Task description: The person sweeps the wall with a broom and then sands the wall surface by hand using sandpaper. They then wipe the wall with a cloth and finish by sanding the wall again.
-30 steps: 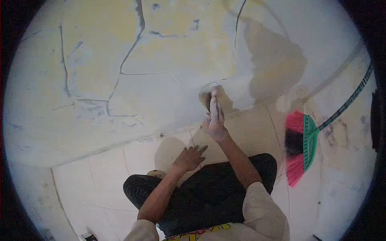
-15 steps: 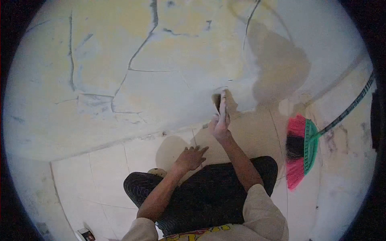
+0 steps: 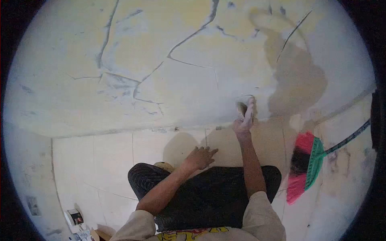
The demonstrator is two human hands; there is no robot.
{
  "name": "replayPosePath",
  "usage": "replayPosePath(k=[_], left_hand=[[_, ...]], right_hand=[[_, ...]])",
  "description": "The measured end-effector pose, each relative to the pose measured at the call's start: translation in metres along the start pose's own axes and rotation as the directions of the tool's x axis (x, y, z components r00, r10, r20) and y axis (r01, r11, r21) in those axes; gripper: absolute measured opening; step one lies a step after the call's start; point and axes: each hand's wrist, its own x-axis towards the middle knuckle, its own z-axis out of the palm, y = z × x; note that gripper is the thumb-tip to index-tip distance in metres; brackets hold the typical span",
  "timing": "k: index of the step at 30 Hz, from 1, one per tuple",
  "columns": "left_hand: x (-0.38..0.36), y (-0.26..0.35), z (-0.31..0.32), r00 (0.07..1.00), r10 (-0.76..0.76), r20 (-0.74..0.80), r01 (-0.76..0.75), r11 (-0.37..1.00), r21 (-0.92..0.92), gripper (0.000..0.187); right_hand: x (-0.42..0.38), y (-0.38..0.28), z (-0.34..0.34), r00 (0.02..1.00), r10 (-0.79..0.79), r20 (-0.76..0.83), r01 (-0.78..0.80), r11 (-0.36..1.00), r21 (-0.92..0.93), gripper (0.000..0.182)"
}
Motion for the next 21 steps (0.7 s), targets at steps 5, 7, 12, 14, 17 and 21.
replayPosePath(k=[5,7,12,14,17,21], left_hand=[[0.005,0.000,0.004,1.000,0.005,-0.020,-0.005,1.000,-0.002,0.055],[0.008,-0.005,0.018,0.979,0.072,-0.192,-0.077,0.997,-0.017,0.054],[0.002,-0.002,0.001,1.000,-0.003,0.014,0.003,1.000,-0.021,0.054],[0.004,-0.001,0.001,1.000,0.000,0.004,0.000,1.000,-0.024,0.054],[0.006,-0.004,0.009,0.999,0.004,-0.047,-0.003,1.000,0.016,0.054],[0.004,-0.005,0.011,0.998,0.031,-0.059,-0.031,1.000,0.001,0.054]], right_hand=[[0.013,-0.032,0.003,0.986,0.164,0.004,-0.162,0.971,0.178,0.052],[-0.009,-0.019,0.009,0.905,0.387,0.176,-0.425,0.829,0.364,0.052],[-0.008,-0.010,0.003,0.996,0.057,0.063,-0.057,0.998,0.000,0.061],[-0.005,-0.009,0.002,0.997,0.061,0.047,-0.062,0.998,0.016,0.061],[0.019,-0.022,-0.002,0.994,0.105,0.024,-0.107,0.988,0.108,0.062],[0.018,-0.022,0.000,0.998,0.061,0.021,-0.062,0.997,0.056,0.057]])
